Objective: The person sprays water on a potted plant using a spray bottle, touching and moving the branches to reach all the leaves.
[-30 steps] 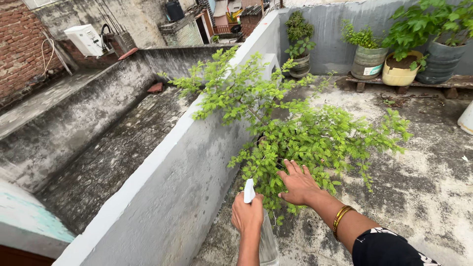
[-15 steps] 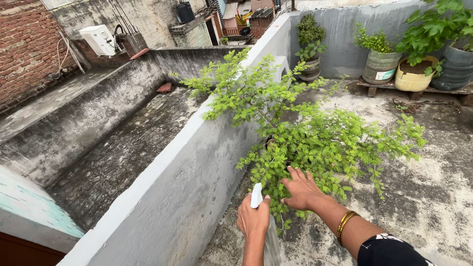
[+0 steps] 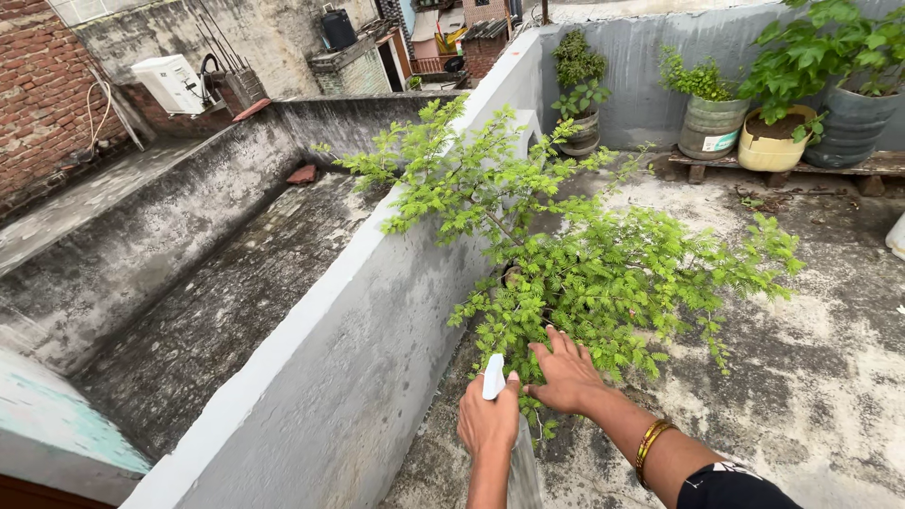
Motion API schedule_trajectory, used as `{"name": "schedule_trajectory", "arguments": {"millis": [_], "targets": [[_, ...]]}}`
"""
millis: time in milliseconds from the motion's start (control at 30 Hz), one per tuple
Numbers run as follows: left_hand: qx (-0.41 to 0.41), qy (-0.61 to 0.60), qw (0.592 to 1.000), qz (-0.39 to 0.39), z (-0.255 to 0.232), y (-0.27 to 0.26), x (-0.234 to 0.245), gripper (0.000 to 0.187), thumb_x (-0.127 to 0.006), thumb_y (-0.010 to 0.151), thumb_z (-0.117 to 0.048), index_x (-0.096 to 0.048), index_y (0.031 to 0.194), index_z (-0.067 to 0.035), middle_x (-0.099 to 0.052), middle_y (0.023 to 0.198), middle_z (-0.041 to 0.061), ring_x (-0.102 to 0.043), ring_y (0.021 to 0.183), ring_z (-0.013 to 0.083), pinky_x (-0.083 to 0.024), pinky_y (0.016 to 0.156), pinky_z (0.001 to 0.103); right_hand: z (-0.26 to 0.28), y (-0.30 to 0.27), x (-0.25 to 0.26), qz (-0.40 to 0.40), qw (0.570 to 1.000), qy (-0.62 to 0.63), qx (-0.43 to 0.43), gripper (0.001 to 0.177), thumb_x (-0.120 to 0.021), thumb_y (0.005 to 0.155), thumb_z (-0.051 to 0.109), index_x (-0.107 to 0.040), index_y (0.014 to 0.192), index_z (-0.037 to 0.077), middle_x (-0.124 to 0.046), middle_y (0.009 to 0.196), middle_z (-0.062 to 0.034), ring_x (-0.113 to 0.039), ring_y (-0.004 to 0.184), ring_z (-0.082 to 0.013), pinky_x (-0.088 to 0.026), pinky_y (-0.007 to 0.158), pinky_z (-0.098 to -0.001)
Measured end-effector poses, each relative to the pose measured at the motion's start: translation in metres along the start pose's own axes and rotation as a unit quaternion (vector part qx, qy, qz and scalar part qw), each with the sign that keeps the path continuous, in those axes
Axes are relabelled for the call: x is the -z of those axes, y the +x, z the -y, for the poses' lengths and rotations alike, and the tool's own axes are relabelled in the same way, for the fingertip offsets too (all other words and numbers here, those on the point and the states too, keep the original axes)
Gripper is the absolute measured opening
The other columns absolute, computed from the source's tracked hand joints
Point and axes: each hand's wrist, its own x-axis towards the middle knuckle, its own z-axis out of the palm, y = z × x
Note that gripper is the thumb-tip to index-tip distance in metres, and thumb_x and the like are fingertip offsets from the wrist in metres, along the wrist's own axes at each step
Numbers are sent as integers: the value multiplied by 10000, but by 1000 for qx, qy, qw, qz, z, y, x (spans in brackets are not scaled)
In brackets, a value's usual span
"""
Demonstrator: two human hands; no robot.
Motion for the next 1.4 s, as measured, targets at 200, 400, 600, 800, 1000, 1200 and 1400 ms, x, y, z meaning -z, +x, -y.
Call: {"name": "schedule_trajectory", "arguments": {"millis": [200,400,600,800,1000,1200,1400], "targets": [[40,21,999,19,19,10,2,493,-721,793,-483,-748,1148,-141,-737,1166,122,-683,1111,346,-515,941,468,4,-6,-18,14,1000,4,-4,868,-742,892,457,-296,1582,174,-5,1710,-186,-25,1597,-345,-70,1290,-523],[48,25,998,-19,40,18,5,526,-742,769,-486,-743,1166,-143,-728,1162,138,-666,1123,354,-499,963,465,11,-17,-37,24,999,3,-23,872,-744,891,439,-282,1582,176,-9,1710,-179,-10,1602,-343,-72,1291,-532],[52,46,997,-17,51,22,13,547,-751,746,-473,-729,1170,-127,-719,1165,144,-666,1122,352,-495,970,470,25,-21,-50,11,1000,-20,-1,867,-741,901,433,-283,1576,139,-21,1700,-207,2,1594,-356,-51,1285,-533],[66,58,996,15,54,22,26,483,-713,778,-466,-750,1110,-117,-748,1136,146,-666,1124,363,-503,955,490,36,-23,-55,4,1000,-19,10,851,-733,900,422,-285,1569,145,-19,1699,-199,9,1594,-348,-50,1284,-512],[31,68,996,-42,72,28,24,498,-759,761,-460,-735,1117,-112,-718,1098,172,-650,1097,380,-487,943,505,42,-22,-56,0,1000,-10,-2,847,-733,894,430,-293,1564,156,-8,1701,-185,8,1594,-339,-51,1289,-507],[95,47,994,34,70,24,35,493,-704,784,-445,-710,1193,-169,-767,1090,105,-717,1048,311,-525,931,464,48,-25,-61,23,999,-17,-17,849,-726,911,440,-287,1576,146,0,1703,-199,12,1598,-347,-58,1286,-526],[77,68,995,15,86,25,36,472,-718,794,-462,-768,1097,-104,-762,1089,159,-703,1060,350,-519,925,458,51,-26,-65,34,999,-18,-16,838,-721,915,450,-295,1574,155,0,1703,-202,-4,1596,-350,-65,1288,-527]]}}
